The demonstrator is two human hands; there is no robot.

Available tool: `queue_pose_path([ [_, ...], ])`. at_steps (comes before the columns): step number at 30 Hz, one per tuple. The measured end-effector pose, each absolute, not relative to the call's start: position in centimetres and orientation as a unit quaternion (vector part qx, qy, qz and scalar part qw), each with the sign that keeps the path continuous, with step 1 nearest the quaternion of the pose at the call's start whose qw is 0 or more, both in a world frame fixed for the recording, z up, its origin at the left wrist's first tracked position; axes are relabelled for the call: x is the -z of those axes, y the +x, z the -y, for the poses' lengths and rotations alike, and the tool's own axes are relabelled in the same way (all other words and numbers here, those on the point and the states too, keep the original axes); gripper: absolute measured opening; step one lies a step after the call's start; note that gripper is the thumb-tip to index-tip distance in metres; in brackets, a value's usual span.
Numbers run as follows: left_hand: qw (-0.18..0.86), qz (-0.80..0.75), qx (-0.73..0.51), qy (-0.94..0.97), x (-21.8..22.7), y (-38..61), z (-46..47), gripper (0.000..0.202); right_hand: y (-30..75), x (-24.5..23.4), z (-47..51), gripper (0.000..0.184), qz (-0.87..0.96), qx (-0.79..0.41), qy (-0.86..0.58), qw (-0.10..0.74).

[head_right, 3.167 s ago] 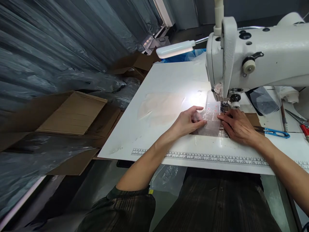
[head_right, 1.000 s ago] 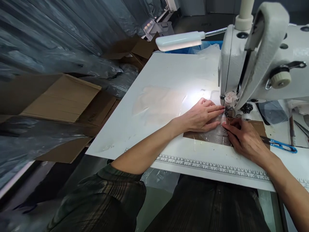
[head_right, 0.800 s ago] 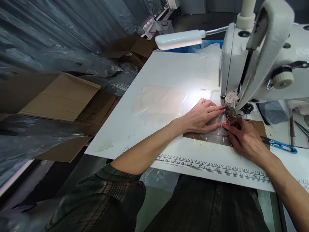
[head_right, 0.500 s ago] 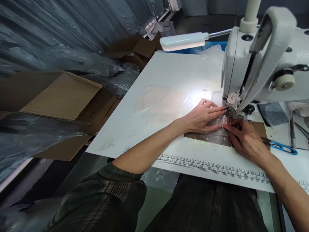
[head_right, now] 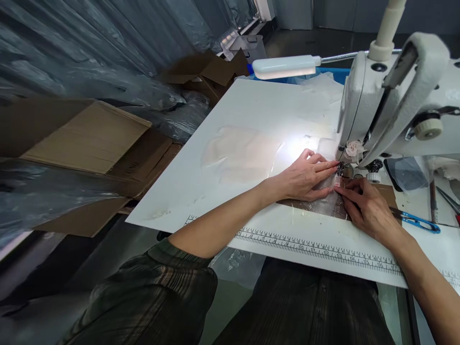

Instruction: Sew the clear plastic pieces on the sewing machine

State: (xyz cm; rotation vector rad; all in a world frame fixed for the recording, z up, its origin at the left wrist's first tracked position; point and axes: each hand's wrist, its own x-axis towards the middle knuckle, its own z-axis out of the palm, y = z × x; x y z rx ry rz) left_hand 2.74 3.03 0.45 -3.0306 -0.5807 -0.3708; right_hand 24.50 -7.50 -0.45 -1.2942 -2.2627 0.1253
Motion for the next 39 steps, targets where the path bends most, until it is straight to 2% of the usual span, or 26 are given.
queue_pose_path([
  [5, 0.044, 0.154, 0.164, -0.973, -0.1, 2.9, -3.2, 0.044, 24.5, 0.1, 7.5, 0.034, 0.836, -0.055, -0.483, 0.254],
  [8, 0.033, 0.097, 0.172, -0.980, 0.5, 3.2, -3.5, 0.034, 24.5, 0.2, 7.5, 0.035, 0.838, -0.048, -0.484, 0.248],
  [13, 0.005, 0.078, 0.203, -0.976, 0.8, 2.9, -3.4, 0.032, 24.5, 0.4, 7.6, 0.033, 0.839, -0.033, -0.479, 0.256],
  [25, 0.038, 0.098, 0.119, -0.987, -0.7, 2.2, -3.3, 0.045, 24.3, 0.3, 7.8, 0.034, 0.837, -0.011, -0.491, 0.240],
  [39, 0.008, 0.184, 0.111, -0.977, -0.5, 2.6, -3.6, 0.043, 24.1, 0.7, 7.7, 0.035, 0.832, -0.009, -0.499, 0.242],
])
